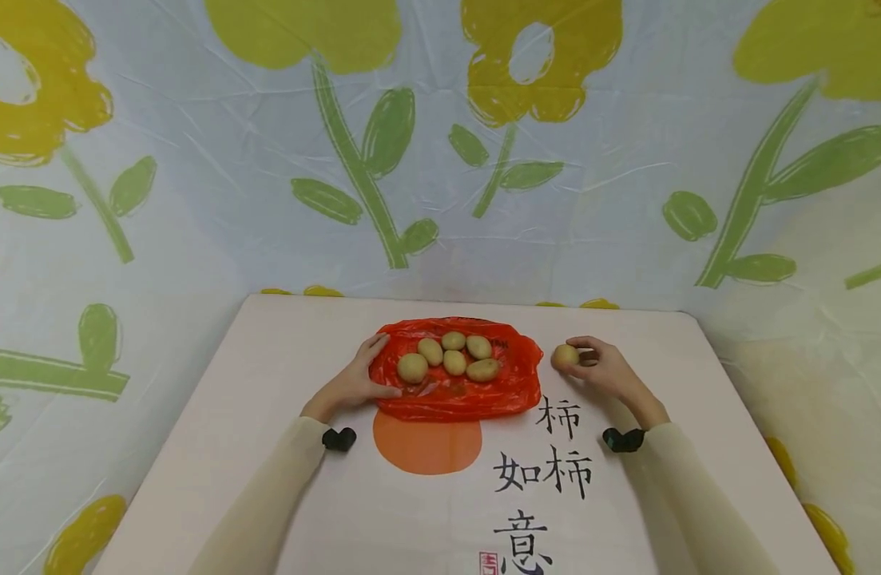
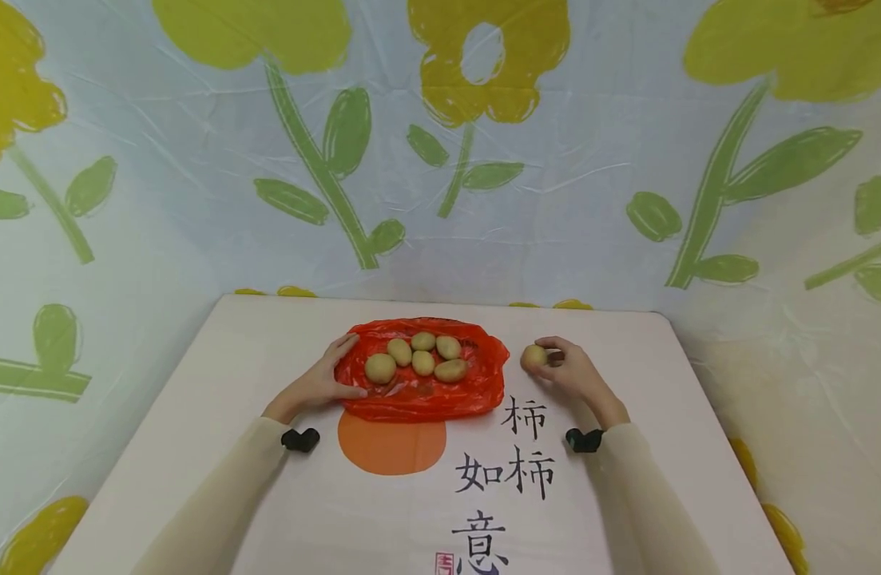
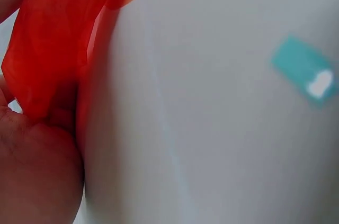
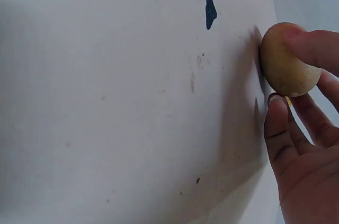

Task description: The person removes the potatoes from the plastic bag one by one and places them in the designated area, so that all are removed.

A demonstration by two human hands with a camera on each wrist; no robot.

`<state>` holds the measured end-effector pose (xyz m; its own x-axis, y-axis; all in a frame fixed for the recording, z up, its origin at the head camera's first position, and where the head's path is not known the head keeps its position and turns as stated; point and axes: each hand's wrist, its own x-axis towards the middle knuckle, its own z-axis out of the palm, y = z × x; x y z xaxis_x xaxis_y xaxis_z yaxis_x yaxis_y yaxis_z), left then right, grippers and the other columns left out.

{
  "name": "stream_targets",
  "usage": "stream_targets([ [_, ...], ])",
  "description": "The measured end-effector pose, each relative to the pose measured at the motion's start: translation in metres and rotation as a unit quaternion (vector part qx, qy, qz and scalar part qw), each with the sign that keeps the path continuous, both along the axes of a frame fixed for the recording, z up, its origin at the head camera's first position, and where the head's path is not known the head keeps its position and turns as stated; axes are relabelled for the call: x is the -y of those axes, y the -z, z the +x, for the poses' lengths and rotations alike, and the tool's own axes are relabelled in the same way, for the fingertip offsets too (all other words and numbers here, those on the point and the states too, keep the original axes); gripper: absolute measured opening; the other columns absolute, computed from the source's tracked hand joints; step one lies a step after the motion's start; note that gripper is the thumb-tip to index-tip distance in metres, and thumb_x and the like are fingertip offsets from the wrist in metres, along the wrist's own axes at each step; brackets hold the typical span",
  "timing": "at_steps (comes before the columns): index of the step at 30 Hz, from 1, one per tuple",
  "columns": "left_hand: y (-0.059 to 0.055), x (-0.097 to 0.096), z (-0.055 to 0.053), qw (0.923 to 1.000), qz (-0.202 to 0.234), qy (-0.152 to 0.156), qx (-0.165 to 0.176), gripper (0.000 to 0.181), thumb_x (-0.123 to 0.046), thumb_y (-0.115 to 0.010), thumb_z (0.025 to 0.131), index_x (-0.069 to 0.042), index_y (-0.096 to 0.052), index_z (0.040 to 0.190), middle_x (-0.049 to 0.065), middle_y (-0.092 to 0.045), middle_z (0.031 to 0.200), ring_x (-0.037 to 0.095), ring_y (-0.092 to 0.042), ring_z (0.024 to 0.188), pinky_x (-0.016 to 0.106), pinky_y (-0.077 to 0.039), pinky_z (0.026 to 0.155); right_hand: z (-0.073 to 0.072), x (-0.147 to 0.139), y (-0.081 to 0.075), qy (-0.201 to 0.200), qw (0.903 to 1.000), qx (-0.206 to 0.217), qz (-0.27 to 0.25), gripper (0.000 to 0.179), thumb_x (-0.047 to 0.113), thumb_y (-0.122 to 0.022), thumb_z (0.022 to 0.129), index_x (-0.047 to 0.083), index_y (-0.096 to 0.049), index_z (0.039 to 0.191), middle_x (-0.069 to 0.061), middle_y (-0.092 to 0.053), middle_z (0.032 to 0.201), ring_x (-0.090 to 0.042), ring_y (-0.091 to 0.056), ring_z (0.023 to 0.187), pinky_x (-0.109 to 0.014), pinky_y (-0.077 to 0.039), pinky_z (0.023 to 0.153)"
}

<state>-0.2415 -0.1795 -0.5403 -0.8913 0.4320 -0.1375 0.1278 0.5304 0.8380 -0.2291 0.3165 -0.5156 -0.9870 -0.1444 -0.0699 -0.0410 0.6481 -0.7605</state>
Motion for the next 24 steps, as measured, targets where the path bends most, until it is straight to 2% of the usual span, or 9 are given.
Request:
stream_targets([
  [6, 0.001, -0.002, 0.000, 0.9999, -0.002, 0.010, -0.005, 0.117, -0.034, -0.087, 0.080, -0.009, -0.011, 0.166, 0.015, -0.002, 0.171, 0.042, -0.008, 0.157, 0.066, -0.019, 0.124, 0.000, 0.000, 0.004, -0.016, 0.9998, -0.007, -0.003, 0.051, 0.018, -0.078, 0.091, 0.000, -0.061, 0.136, -0.027, -0.062, 0.134, -0.044, -0.065, 0.117, -0.056, -0.054, 0.101],
  [16, 0.002, -0.002, 0.000, 1.0000, -0.001, 0.004, -0.004, 0.118, -0.034, -0.087, 0.079, -0.011, -0.010, 0.166, 0.016, -0.002, 0.171, 0.042, -0.007, 0.158, 0.067, -0.017, 0.124, 0.000, 0.000, 0.004, -0.026, 0.9996, -0.012, 0.002, 0.051, 0.019, -0.076, 0.093, 0.001, -0.060, 0.138, -0.026, -0.062, 0.135, -0.043, -0.065, 0.116, -0.057, -0.053, 0.101],
  [20, 0.001, -0.002, 0.001, 1.0000, 0.000, 0.001, -0.001, 0.119, -0.035, -0.086, 0.079, -0.013, -0.009, 0.167, 0.015, -0.001, 0.172, 0.041, -0.007, 0.158, 0.067, -0.017, 0.124, 0.000, 0.001, 0.001, -0.030, 0.9995, -0.012, 0.005, 0.052, 0.019, -0.076, 0.093, 0.001, -0.059, 0.139, -0.026, -0.062, 0.136, -0.044, -0.065, 0.116, -0.058, -0.053, 0.101],
  [24, 0.000, -0.002, 0.002, 1.0000, -0.006, -0.003, 0.001, 0.119, -0.036, -0.087, 0.079, -0.014, -0.009, 0.167, 0.014, -0.001, 0.172, 0.041, -0.008, 0.158, 0.067, -0.018, 0.123, -0.002, 0.002, -0.007, -0.034, 0.9993, -0.012, 0.005, 0.054, 0.017, -0.074, 0.093, 0.000, -0.056, 0.141, -0.027, -0.058, 0.140, -0.048, -0.058, 0.124, -0.062, -0.049, 0.104],
])
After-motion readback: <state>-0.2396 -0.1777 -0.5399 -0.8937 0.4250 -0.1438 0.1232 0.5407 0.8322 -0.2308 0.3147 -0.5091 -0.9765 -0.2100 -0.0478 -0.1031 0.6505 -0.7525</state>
